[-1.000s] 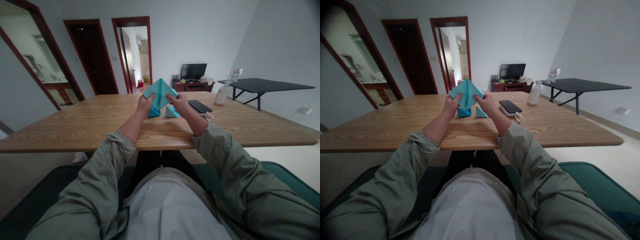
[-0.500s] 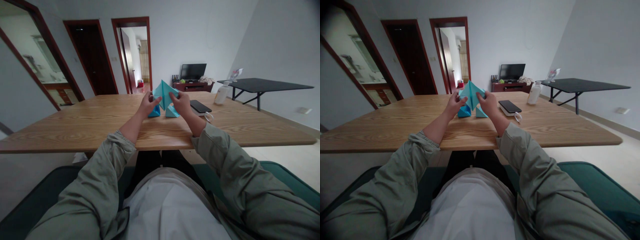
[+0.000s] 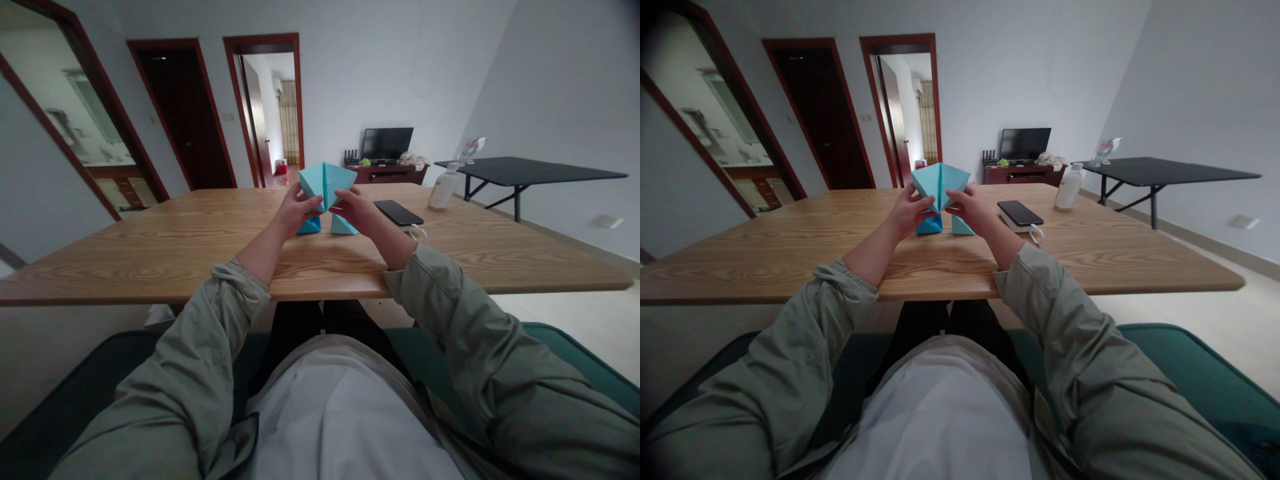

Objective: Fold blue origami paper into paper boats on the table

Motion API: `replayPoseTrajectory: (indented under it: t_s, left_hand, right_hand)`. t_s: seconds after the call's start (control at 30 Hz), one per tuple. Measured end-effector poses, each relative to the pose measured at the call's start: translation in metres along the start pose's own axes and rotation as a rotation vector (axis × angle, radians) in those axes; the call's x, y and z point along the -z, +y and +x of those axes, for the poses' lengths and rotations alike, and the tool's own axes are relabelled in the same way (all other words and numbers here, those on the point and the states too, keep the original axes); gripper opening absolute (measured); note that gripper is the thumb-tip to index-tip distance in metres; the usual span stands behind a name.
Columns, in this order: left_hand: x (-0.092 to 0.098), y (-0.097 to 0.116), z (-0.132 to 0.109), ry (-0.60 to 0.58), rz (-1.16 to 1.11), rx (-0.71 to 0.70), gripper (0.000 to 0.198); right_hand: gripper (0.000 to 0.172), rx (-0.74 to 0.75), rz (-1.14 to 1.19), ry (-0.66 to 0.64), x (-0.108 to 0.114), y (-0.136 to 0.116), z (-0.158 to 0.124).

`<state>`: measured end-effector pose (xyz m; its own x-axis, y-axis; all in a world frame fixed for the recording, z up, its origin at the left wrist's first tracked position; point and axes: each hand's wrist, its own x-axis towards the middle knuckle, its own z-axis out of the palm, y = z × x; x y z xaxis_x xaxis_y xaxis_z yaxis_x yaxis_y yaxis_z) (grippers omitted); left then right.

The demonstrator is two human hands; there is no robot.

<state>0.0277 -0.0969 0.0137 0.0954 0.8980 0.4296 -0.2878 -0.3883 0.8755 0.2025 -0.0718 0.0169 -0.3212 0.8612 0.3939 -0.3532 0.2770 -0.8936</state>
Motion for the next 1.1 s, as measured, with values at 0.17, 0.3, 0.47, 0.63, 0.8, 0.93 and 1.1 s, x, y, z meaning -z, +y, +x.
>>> replayPoseTrajectory:
  t_s: [0.17,0.3,0.47,0.63,0.8,0.93,1.1]
  left_hand:
    - [-0.001,0.002,0.000,0.017,-0.063,0.010,0.062]
    - [0.000,0.001,0.001,0.027,-0.075,0.001,0.061]
    - [0.001,-0.002,0.003,0.097,-0.024,0.017,0.064]
    - [-0.001,-0.003,0.009,0.181,-0.059,-0.018,0.067]
    - [-0.010,0.004,0.013,0.207,-0.134,-0.084,0.072]
    - [-0.016,0.009,0.013,0.217,-0.131,-0.116,0.070]
    - [-0.013,0.008,0.016,0.177,-0.137,-0.112,0.059]
  right_hand:
    - [0.036,-0.078,0.105,-0.064,-0.002,0.007,-0.004]
    - [0.036,-0.051,0.146,-0.066,-0.003,0.009,-0.004]
    - [0.037,-0.032,0.125,0.003,-0.006,0.010,-0.002]
    - [0.039,-0.009,0.128,0.069,-0.010,0.014,0.002]
    - [0.044,-0.010,0.167,0.152,-0.017,0.012,0.007]
    - [0.049,0.008,0.169,0.181,-0.023,0.009,0.010]
    - [0.054,0.058,0.142,0.248,-0.025,0.009,0.012]
